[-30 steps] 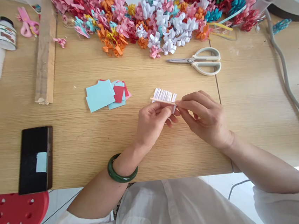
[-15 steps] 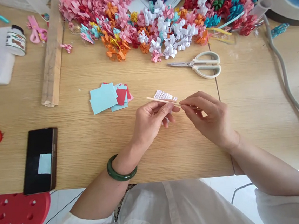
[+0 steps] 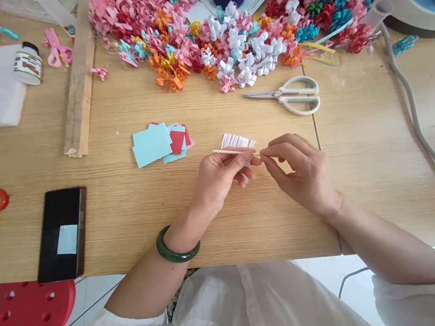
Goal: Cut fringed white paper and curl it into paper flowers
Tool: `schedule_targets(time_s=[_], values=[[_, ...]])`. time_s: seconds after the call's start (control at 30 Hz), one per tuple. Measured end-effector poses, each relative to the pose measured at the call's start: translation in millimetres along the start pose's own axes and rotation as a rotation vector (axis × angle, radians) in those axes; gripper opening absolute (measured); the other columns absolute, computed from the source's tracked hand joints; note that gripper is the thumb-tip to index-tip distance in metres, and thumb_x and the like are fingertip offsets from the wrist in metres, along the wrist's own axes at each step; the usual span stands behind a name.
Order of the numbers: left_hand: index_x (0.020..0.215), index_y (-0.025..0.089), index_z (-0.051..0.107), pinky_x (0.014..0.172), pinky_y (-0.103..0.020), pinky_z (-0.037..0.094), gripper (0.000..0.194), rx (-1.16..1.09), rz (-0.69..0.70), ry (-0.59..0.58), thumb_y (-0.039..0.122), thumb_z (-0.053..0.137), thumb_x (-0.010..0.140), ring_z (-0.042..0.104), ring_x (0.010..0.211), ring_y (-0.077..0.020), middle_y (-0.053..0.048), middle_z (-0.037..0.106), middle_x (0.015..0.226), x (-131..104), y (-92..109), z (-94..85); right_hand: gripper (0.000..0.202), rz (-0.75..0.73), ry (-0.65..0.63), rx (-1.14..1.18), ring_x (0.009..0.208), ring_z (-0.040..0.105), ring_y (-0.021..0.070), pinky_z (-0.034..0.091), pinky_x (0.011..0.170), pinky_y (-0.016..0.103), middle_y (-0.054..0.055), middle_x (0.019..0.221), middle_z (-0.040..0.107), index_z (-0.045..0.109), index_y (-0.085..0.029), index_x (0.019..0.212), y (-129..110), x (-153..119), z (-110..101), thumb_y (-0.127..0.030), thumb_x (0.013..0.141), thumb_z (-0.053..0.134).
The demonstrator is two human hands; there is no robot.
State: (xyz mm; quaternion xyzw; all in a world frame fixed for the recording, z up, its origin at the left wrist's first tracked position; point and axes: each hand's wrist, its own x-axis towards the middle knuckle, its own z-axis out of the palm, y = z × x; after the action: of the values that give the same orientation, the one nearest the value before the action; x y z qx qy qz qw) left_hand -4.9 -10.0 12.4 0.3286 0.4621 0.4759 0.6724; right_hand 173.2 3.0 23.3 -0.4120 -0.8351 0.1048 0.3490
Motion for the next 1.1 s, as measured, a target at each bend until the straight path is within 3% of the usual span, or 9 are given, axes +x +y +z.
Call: schedule_targets(time_s=[0.33,0.47,0.63,0.83,1.1], values=[[0.097,0.015,0.072,0.052,-0.020,0.053,0.020,0.078,0.113,-0.117,0.032,0.072,0.086,0.069,0.062,-0.0111,-0.005,0.076,0.081,0.0,0.5,-2.1,0.016,0.186,-0.105,0.227,0.066,0.057,0.0146,0.046,0.058,0.030,0.003,0.079,0.069,0.073,-0.022,0.097,-0.6,2.5,-2.6,-0.019,0.095,0.058],[0.098,0.015,0.072,0.054,-0.021,0.055,0.022,0.119,0.112,-0.101,0.034,0.072,0.086,0.069,0.061,-0.0119,-0.002,0.073,0.074,-0.2,1.1,-2.7,0.016,0.279,-0.125,0.376,0.069,0.060,0.0136,0.045,0.055,0.028,0.004,0.084,0.072,0.074,-0.021,0.098,-3.2,2.8,-2.9,-0.022,0.096,0.059],[0.098,0.016,0.069,0.055,-0.022,0.056,0.025,0.142,0.127,-0.091,0.037,0.073,0.085,0.070,0.062,-0.0128,-0.004,0.075,0.080,-0.7,0.3,-3.3,0.015,0.342,-0.145,0.453,0.074,0.064,0.0131,0.046,0.056,0.026,0.003,0.086,0.072,0.075,-0.021,0.095,-7.6,3.8,-4.2,-0.021,0.096,0.060],[0.133,0.020,0.056,0.054,-0.023,0.057,0.060,0.140,0.055,-0.064,0.036,0.078,0.080,0.072,0.061,-0.0153,-0.002,0.077,0.080,0.0,1.9,-2.3,0.012,0.259,-0.104,0.400,0.070,0.061,0.0126,0.045,0.055,0.027,0.004,0.085,0.070,0.074,-0.019,0.092,-5.2,3.7,-4.1,-0.015,0.092,0.063],[0.093,0.012,0.073,0.059,-0.027,0.062,0.032,0.069,-0.026,-0.017,0.040,0.079,0.079,0.076,0.070,-0.0199,-0.010,0.079,0.089,-4.7,-0.2,2.6,0.012,0.206,-0.052,0.279,0.068,0.058,0.0145,0.046,0.057,0.030,0.003,0.082,0.069,0.072,-0.021,0.090,-4.6,2.7,-2.1,-0.014,0.092,0.062]])
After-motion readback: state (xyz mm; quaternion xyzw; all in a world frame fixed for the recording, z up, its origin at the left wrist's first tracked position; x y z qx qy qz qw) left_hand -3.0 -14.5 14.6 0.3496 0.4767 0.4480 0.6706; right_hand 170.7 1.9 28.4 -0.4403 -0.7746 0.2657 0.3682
